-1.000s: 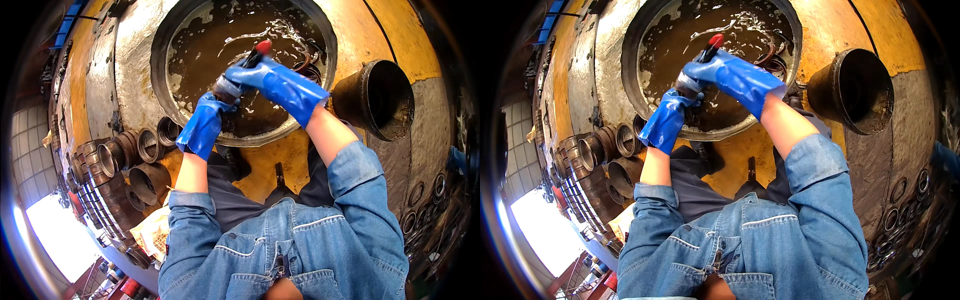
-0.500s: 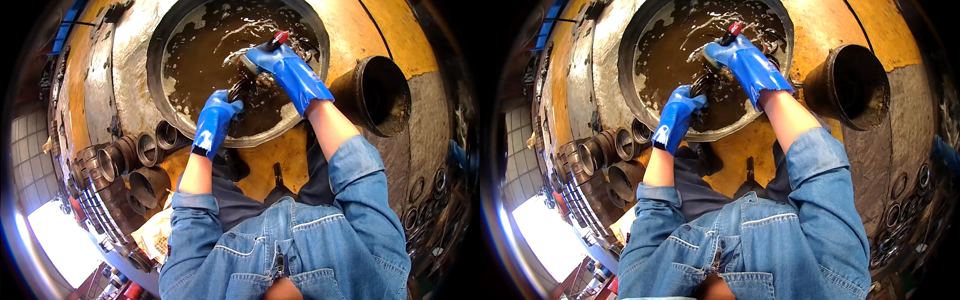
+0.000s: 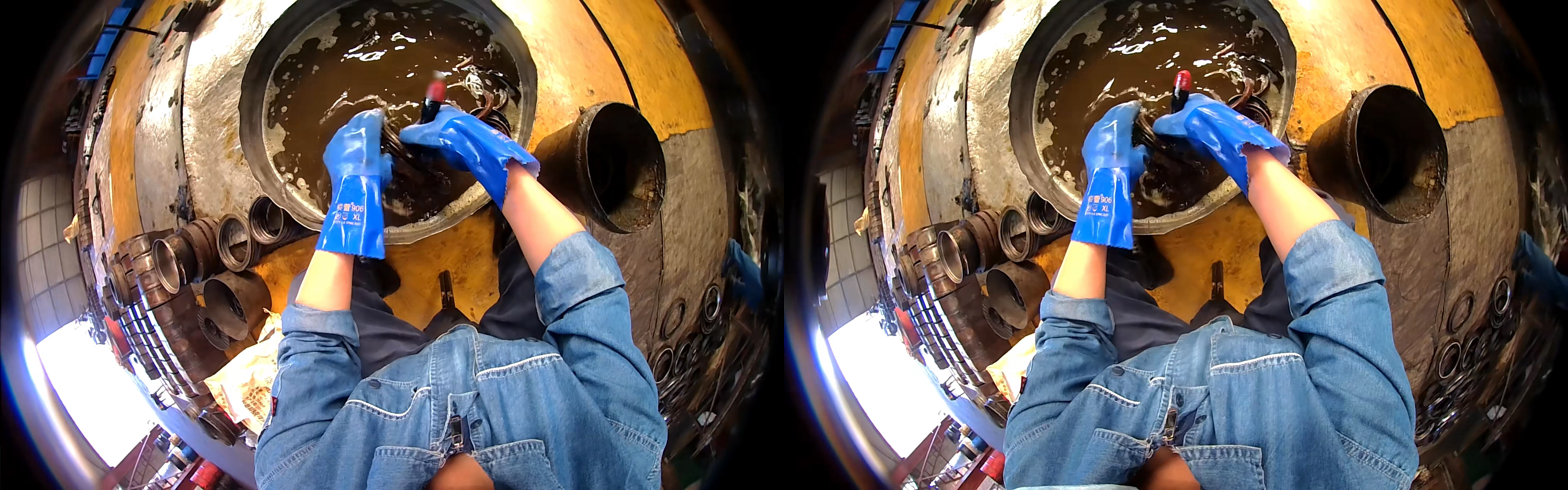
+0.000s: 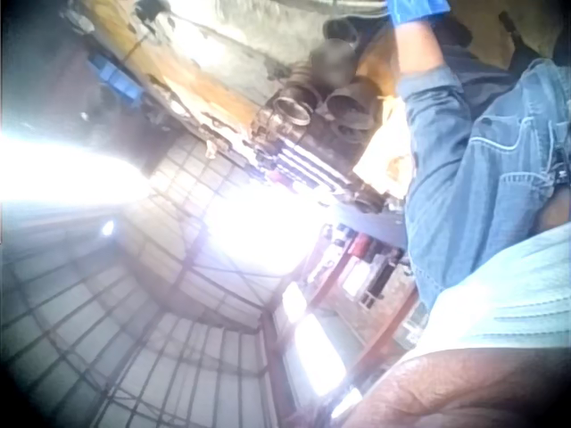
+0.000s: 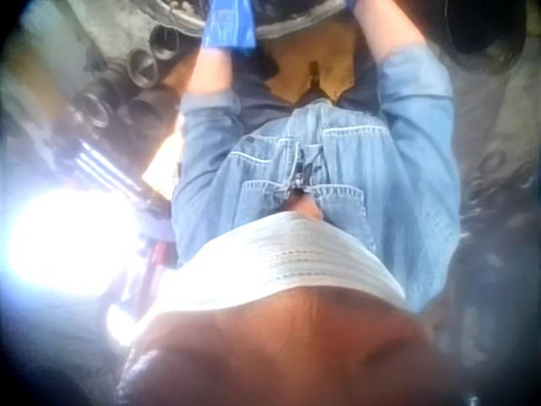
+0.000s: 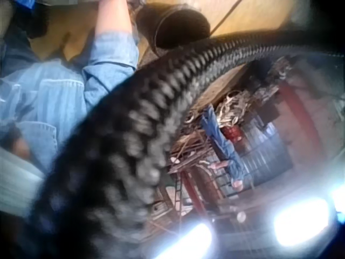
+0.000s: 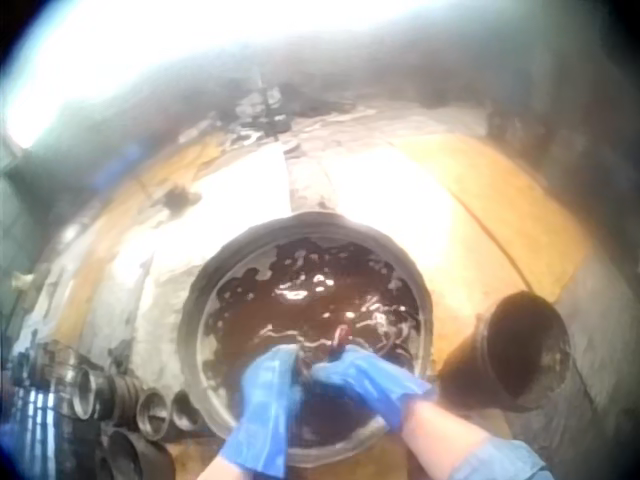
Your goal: The person cleans black metal rings in a basin of dark liquid using a brush and moves them into a bucket.
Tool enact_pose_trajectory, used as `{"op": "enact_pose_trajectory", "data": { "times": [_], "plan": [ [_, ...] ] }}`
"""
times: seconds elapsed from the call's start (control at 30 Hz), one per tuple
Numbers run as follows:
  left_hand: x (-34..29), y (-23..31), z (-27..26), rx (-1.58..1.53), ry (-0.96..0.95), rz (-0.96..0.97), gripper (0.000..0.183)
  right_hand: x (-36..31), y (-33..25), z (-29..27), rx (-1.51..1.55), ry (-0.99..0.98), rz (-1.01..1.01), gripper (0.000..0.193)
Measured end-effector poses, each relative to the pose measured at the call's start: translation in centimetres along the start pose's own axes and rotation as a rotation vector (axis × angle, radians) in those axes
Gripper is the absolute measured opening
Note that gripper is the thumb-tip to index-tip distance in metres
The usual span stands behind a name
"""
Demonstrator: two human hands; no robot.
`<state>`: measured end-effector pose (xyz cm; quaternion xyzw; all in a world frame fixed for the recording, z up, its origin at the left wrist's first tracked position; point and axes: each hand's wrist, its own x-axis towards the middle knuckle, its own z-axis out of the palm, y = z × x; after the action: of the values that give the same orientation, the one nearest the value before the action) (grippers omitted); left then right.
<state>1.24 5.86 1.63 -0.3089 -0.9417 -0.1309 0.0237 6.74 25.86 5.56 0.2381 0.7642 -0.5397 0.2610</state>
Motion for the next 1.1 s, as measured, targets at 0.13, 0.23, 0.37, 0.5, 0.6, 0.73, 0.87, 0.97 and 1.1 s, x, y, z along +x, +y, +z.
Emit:
{"op": "enact_pose_trajectory", "data": {
  "times": [0.13,0.23,0.37,0.5,0.6,0.73,0.87,0.97,1.1],
  "plan": [
    [-0.8,-2.5,2.3,-0.884,-0.192,-0.452,0.062,-0.6,0.9,0.2,0.271,-0.082,-0.052,0.041],
    [-2.5,-3.6,3.3,-1.687,-0.276,-0.606,0.038,-0.5,1.3,1.7,0.332,-0.050,-0.144,0.039],
    [-2.5,-3.9,3.0,-1.805,-0.148,-1.245,0.041,-2.3,-1.4,2.8,0.108,-0.039,-0.091,0.042],
    [-1.6,-4.4,3.2,-1.893,-0.246,-1.438,0.039,-1.4,-1.4,4.4,-0.223,-0.079,-0.158,0.046],
    [-4.9,-5.4,4.3,-1.985,-0.250,-0.773,0.030,-0.1,-2.3,2.3,-0.349,-0.068,-0.049,0.041],
    [-4.4,-2.1,-0.7,-1.848,-0.426,-0.721,0.032,-0.4,-2.2,-0.6,-0.110,0.225,-0.100,0.037],
    [-3.3,-1.0,-1.6,-1.638,-0.527,-0.592,0.029,-0.5,-1.4,-0.7,0.134,0.007,-0.334,0.042],
    [-3.9,-1.9,-1.3,-1.540,-0.565,-0.549,0.029,0.7,-2.1,0.4,-0.071,-0.181,-0.260,0.044],
    [-4.5,-3.4,-0.2,-1.682,-0.536,-0.576,0.032,0.8,-2.7,0.0,-0.113,-0.110,-0.181,0.045]
  ]
}}
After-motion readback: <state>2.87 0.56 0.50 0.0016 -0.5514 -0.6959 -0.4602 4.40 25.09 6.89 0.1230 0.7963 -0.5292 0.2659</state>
